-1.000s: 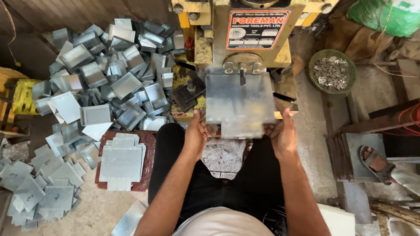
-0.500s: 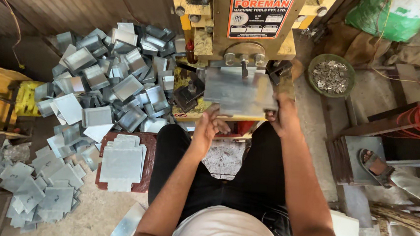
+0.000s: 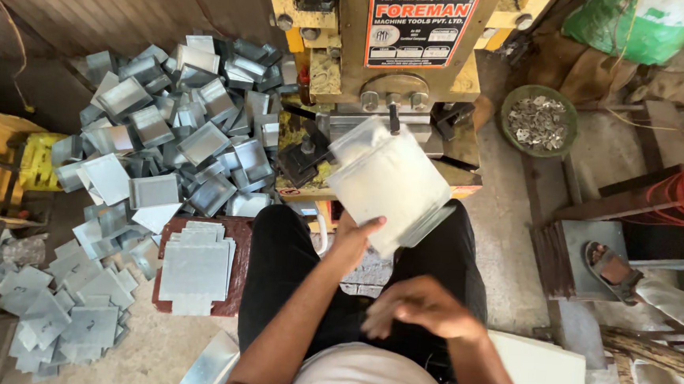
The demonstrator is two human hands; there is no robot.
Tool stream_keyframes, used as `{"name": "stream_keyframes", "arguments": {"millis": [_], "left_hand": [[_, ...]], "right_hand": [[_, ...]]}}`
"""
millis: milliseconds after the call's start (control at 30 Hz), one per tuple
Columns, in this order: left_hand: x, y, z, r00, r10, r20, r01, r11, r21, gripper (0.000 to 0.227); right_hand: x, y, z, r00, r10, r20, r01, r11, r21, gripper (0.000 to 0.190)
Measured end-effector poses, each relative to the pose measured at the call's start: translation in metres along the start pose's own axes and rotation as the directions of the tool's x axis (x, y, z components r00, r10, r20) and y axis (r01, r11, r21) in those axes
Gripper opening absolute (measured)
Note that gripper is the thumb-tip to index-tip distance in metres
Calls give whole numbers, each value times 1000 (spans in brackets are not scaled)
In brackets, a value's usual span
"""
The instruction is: The person sits on the floor in a workshop and repeatedly places flat metal sheets into a hydraulic press machine. They operate the press to shape the metal, then remove the finished pieces and stack them on a wooden board to their left. The process is repeated continuously with a pile of raw metal sheets nearby.
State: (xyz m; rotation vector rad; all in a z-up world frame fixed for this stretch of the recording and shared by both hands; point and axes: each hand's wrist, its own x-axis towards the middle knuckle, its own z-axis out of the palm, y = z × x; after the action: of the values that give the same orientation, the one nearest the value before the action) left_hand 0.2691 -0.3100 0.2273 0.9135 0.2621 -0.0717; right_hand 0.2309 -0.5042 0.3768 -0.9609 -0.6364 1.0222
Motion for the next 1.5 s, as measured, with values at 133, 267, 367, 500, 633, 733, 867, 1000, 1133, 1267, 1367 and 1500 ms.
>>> {"name": "stream_keyframes", "arguments": {"millis": [133,267,367,500,633,733,867,1000,1133,1267,1367,1500], "left_hand": [[14,46,-5,999,-41,-26,44,992,119,63],[23,86,4,975,-134,-175,118,988,-100,52],[13,90,6,965,-82,-249,49,990,-133,48],[-17,83,-3,969,-12,-246,67,974,218,41],[-21,77,-18,986,132,-101,-96,948,304,35],[-11,85,-16,990,77,-119,-64,992,112,34],[-11,93,-5,986,15,-167,-5,998,59,34],[-13,89,-9,987,12,-158,-14,1000,-7,41],[-7,88,-15,970,-93,-223,94,996,-6,57],[-11,91,-22,981,-71,-180,85,994,71,74],[-4,88,-22,996,-33,-81,35,999,23,83],[2,83,-10,983,35,179,-9,989,-147,93]], "right_hand": [[-12,-21,-35,666,-544,-510,287,819,-497,26],[12,-21,-95,493,-399,-773,-206,810,-549,35],[21,4,-117,591,-108,-800,-44,985,-165,40],[21,33,-128,606,-118,-787,99,992,-72,49],[23,30,-134,603,-109,-790,171,985,-5,53],[28,16,-128,621,-120,-774,175,984,-12,56],[33,5,-123,627,-112,-771,160,987,-13,57],[32,5,-121,633,-91,-769,180,983,32,59],[35,-3,-118,609,-89,-788,124,992,-16,71],[44,-12,-123,511,-79,-856,147,989,-3,72],[54,-15,-155,507,125,-853,163,958,238,61],[74,13,-212,630,16,-776,276,930,243,32]]}}
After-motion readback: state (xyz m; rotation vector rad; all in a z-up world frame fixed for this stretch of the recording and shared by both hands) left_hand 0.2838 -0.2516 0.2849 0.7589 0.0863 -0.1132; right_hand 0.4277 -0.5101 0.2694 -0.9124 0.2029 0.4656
